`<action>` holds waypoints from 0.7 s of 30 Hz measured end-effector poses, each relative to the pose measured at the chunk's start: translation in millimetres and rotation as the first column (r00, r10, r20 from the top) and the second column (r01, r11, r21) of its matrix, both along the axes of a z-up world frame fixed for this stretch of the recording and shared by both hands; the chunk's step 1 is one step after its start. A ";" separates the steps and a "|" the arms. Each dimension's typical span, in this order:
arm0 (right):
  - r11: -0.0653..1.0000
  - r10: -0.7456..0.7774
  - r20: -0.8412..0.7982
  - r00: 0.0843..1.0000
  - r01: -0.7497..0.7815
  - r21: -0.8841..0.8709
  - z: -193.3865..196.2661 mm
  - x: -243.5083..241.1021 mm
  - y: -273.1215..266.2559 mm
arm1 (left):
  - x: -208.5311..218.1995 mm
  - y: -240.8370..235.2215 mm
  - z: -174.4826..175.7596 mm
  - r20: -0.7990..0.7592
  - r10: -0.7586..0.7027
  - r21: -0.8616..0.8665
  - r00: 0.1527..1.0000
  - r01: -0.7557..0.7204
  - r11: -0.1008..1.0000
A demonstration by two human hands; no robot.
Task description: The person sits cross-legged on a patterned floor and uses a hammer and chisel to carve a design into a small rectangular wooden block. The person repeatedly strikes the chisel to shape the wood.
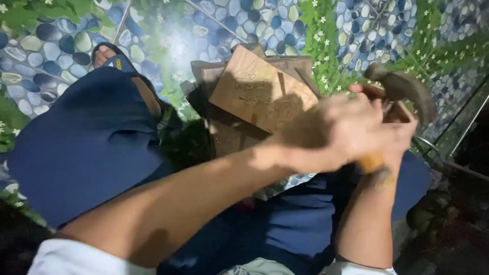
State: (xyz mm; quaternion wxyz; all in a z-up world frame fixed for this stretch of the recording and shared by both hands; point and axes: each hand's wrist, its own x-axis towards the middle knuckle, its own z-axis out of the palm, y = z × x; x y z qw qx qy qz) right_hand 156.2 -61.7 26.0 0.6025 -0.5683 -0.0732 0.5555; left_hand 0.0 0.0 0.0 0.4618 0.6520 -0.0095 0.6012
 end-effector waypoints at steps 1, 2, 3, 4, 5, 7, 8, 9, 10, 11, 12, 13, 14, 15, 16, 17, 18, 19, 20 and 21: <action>1.000 0.001 -0.003 1.000 -0.001 0.000 4.5 -3.6 0.6 | 1.4 -12.2 -2.3 -0.003 0.001 0.000 1.000 -0.001 1.000; 0.981 0.171 0.489 0.855 -0.195 -0.001 9.3 -7.1 1.1 | 2.9 -24.4 -4.5 -0.256 0.228 0.188 0.939 -0.184 0.965; 0.936 0.250 0.848 0.468 -0.342 -0.087 13.5 -10.9 1.8 | 4.0 -36.3 -6.8 -0.434 0.472 0.413 0.767 -0.296 0.861; 0.935 0.249 0.846 0.472 -0.343 -0.084 13.2 -6.3 0.4 | 8.4 -45.8 -11.1 -0.437 0.474 0.416 0.764 -0.295 0.860; 0.941 0.229 0.836 0.499 -0.333 -0.060 12.7 -1.5 -1.9 | 13.0 -56.3 -15.5 -0.478 0.466 0.405 0.745 -0.284 0.869; 0.948 0.209 0.823 0.528 -0.317 -0.037 13.6 2.4 -5.8 | 19.6 -75.6 -28.2 -0.520 0.453 0.393 0.724 -0.268 0.880; 0.957 0.197 0.836 0.512 -0.286 -0.050 15.4 1.9 -7.3 | 22.1 -84.4 -36.0 -0.581 0.394 0.379 0.712 -0.192 0.905; 0.966 0.183 0.850 0.494 -0.253 -0.060 17.7 3.4 -8.5 | 26.4 -92.5 -43.6 -0.636 0.335 0.363 0.695 -0.114 0.925; 0.967 0.178 0.850 0.496 -0.247 -0.058 17.6 7.7 -12.5 | 23.1 -88.6 -46.4 -0.637 0.332 0.364 0.696 -0.108 0.925; 0.974 0.168 0.844 0.509 -0.219 -0.062 17.0 11.9 -14.4 | 19.8 -83.2 -49.5 -0.539 0.466 0.442 0.702 -0.236 0.865; 0.979 0.158 0.839 0.521 -0.191 -0.066 16.2 15.5 -16.6 | 15.9 -78.1 -52.7 -0.427 0.589 0.503 0.686 -0.361 0.785; 0.980 0.157 0.837 0.524 -0.191 -0.065 16.5 17.6 -19.6 | 9.2 -71.6 -50.5 -0.429 0.589 0.505 0.685 -0.359 0.785; 0.977 0.159 0.843 0.514 -0.203 -0.061 16.2 19.5 -22.8 | 2.4 -65.5 -48.8 -0.383 0.660 0.551 0.646 -0.414 0.725; 0.975 0.164 0.848 0.504 -0.211 -0.063 16.5 21.1 -28.4 | -4.5 -61.4 -46.6 -0.337 0.722 0.590 0.604 -0.462 0.662; 0.976 0.166 0.845 0.508 -0.207 -0.067 16.8 22.9 -32.8 | -5.8 -60.2 -60.5 -0.342 0.717 0.588 0.607 -0.457 0.667; 0.970 0.187 0.854 0.486 -0.227 -0.083 16.7 24.5 -35.8 | -7.8 -58.3 -74.6 -0.353 0.719 0.739 0.599 -0.293 0.606; 0.964 0.207 0.862 0.463 -0.247 -0.099 17.2 25.2 -38.8 | -10.6 -56.3 -88.2 -0.357 0.722 0.851 0.593 -0.113 0.514; 0.962 0.208 0.859 0.468 -0.255 -0.095 15.9 25.6 -40.3 | -14.1 -57.8 -103.5 -0.360 0.726 0.852 0.585 -0.110 0.511; 0.967 0.197 0.846 0.496 -0.238 -0.086 15.1 25.6 -41.7 | -18.1 -59.2 -118.2 -0.310 0.804 0.903 0.507 -0.109 0.416; 0.974 0.181 0.834 0.521 -0.214 -0.077 15.4 25.9 -44.4 | -21.2 -60.2 -132.5 -0.246 0.868 0.943 0.431 -0.099 0.316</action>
